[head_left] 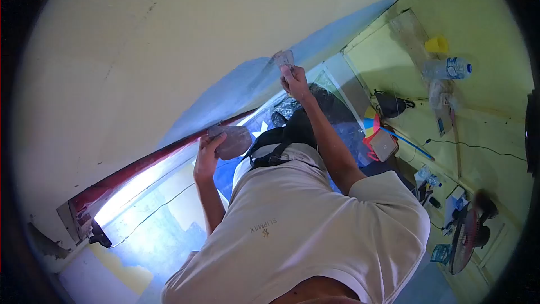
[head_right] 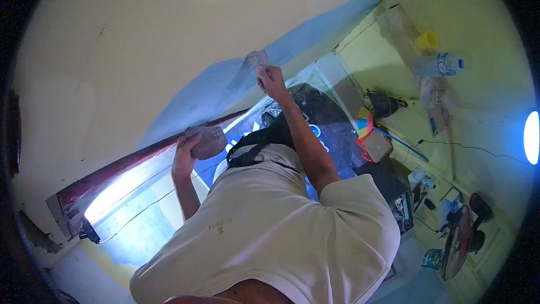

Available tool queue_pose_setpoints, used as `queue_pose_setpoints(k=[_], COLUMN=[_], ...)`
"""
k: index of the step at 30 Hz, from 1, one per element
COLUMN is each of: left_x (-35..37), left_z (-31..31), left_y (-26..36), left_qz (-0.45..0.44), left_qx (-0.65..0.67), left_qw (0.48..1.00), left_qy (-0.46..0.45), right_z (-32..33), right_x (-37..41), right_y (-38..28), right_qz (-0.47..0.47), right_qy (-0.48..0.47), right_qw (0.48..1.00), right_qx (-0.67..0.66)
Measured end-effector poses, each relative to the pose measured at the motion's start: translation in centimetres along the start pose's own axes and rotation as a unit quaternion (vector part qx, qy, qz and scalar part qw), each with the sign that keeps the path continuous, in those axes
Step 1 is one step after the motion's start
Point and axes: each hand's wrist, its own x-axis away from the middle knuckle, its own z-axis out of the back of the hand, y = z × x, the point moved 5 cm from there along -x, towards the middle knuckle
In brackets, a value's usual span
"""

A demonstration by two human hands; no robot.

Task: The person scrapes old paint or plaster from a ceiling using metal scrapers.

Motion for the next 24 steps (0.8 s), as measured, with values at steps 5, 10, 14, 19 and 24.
queue_pose_setpoints(k=[5, 10, 14, 19, 24], left_x=[0.2, 0.3, 0.2, 0.0, 0.2], left_z=[-0.8, -0.1, 0.0, 0.2, 0.0], left_y=[0.7, 0.3, 0.4, 0.5, 0.8], left_qz=[-0.005, -0.011, -0.011, -0.021, -0.012], left_qx=[-0.003, -0.009, 0.002, -0.007, -0.009], left_qw=[1.0, 1.0, 1.0, 1.0, 1.0], left_qy=[0.005, -0.005, -0.007, -0.014, -0.02], right_z=[-1.4, -0.2, -0.9, -1.0, -1.3], right_x=[0.3, 0.8, 0.7, 0.5, 0.7], right_y=[-3.2, -0.8, -1.6, -1.7, -1.9], right_qz=[0.006, -0.043, -0.018, -0.038, -0.017], right_qy=[0.003, 0.028, 0.025, 0.034, 0.04], right_qw=[1.0, 0.999, 1.0, 0.999, 0.999], right_qx=[0.001, 0.011, 0.003, 0.002, 0.006])
